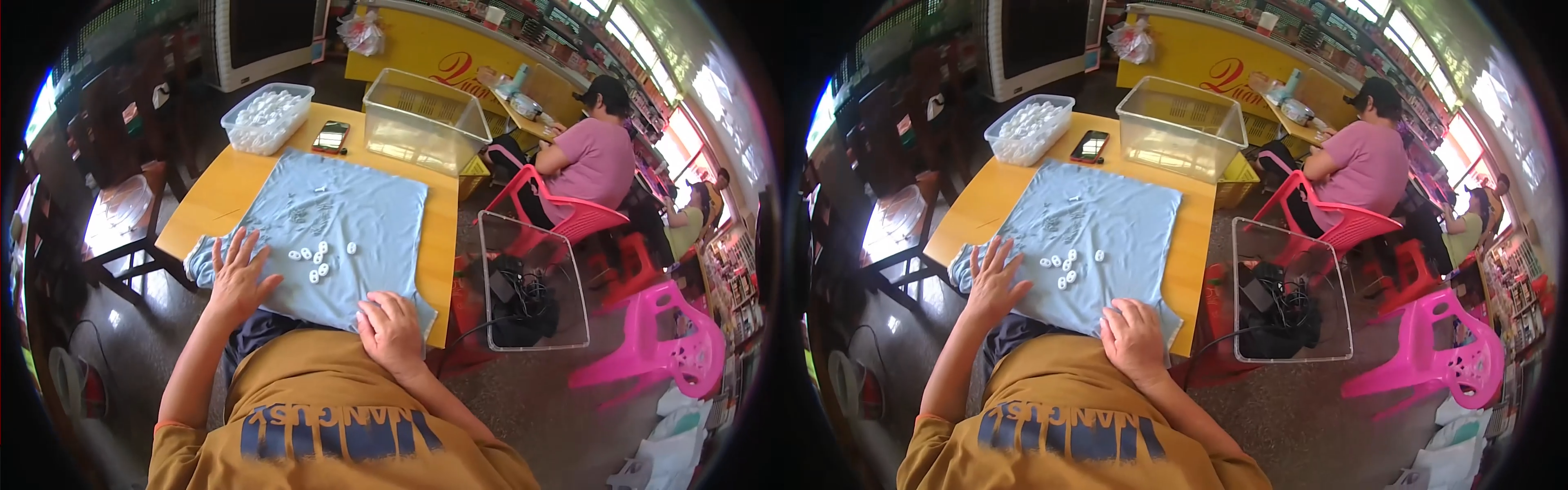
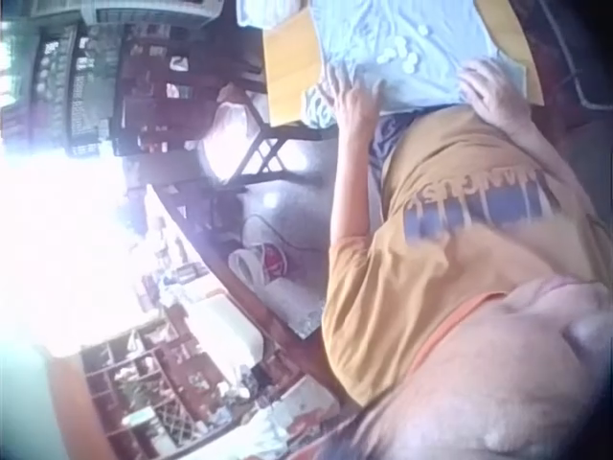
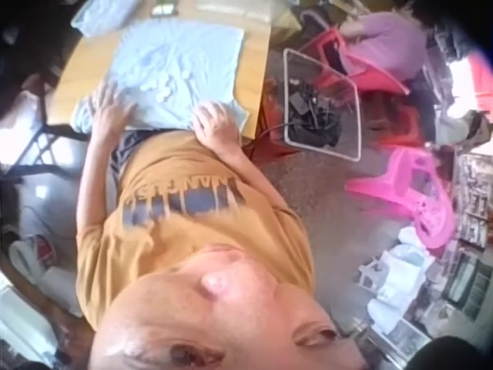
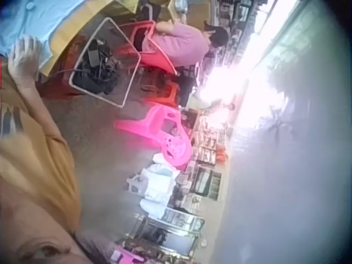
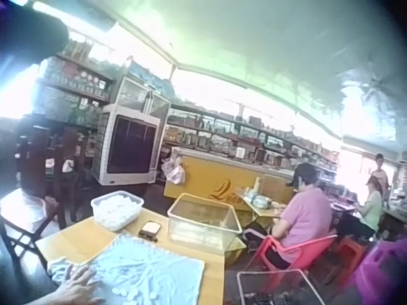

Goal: Assembling small plastic components by inserting metal screws into them by hand.

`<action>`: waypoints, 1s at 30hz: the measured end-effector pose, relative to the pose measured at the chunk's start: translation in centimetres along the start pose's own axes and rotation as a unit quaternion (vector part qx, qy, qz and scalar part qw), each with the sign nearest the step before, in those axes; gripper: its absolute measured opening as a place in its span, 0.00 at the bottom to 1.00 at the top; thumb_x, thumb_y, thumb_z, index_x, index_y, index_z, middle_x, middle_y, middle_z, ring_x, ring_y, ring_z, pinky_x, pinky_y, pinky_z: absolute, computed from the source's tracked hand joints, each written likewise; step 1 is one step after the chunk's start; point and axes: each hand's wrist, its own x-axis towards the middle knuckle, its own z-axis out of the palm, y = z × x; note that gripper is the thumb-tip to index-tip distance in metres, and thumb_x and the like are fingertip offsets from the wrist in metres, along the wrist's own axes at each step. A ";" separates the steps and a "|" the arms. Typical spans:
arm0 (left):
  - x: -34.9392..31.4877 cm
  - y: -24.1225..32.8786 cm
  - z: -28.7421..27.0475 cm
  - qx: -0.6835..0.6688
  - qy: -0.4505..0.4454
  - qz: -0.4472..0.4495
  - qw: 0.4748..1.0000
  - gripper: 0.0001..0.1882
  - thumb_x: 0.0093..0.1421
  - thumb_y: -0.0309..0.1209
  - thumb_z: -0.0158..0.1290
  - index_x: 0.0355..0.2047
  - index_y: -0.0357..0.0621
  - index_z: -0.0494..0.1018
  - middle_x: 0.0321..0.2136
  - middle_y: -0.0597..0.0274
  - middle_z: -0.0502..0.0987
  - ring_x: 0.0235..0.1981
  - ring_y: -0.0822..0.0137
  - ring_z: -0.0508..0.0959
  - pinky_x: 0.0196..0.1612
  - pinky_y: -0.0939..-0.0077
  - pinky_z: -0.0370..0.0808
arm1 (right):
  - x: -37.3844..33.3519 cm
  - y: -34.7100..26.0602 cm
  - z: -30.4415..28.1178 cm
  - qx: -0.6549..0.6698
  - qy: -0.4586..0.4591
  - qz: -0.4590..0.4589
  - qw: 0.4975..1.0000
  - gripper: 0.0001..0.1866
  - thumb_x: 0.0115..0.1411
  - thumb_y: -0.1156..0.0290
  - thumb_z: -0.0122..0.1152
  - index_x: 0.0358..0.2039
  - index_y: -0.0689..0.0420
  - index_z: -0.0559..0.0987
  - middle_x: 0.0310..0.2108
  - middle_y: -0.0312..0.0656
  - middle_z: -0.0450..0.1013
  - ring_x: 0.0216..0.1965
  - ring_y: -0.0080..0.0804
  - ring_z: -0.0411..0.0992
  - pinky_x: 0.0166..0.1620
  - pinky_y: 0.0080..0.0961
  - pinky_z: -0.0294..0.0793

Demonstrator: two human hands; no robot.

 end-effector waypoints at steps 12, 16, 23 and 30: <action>0.3 0.3 0.0 0.007 0.017 0.011 1.000 0.29 0.57 0.50 0.47 0.49 0.37 0.69 0.59 0.51 0.60 0.64 0.53 0.50 0.64 0.49 0.35 | 0.2 0.1 -0.2 0.009 0.003 -0.002 1.000 0.09 0.49 0.71 0.60 0.32 0.57 0.77 0.37 0.41 0.71 0.41 0.39 0.69 0.45 0.34 0.67; 0.3 0.5 -0.1 0.005 0.021 0.019 1.000 0.28 0.57 0.49 0.49 0.47 0.37 0.71 0.58 0.51 0.60 0.64 0.53 0.50 0.64 0.49 0.36 | 0.3 0.0 -0.2 0.005 0.005 -0.010 1.000 0.09 0.49 0.71 0.60 0.31 0.58 0.76 0.37 0.41 0.70 0.42 0.39 0.68 0.45 0.34 0.66; 1.4 2.5 -1.5 -0.029 0.048 0.052 0.997 0.20 0.54 0.44 0.54 0.38 0.40 0.75 0.57 0.52 0.61 0.63 0.55 0.52 0.63 0.50 0.38 | 0.2 0.1 -0.1 0.014 0.005 -0.006 1.000 0.09 0.49 0.72 0.60 0.32 0.58 0.77 0.37 0.42 0.70 0.41 0.40 0.68 0.45 0.34 0.67; 2.0 2.4 -1.0 -0.043 0.039 0.052 0.997 0.17 0.53 0.43 0.55 0.30 0.40 0.77 0.55 0.54 0.65 0.63 0.55 0.54 0.63 0.51 0.38 | 0.3 0.0 -0.3 0.015 0.010 -0.005 1.000 0.09 0.48 0.72 0.61 0.31 0.58 0.77 0.37 0.42 0.70 0.41 0.40 0.68 0.45 0.34 0.67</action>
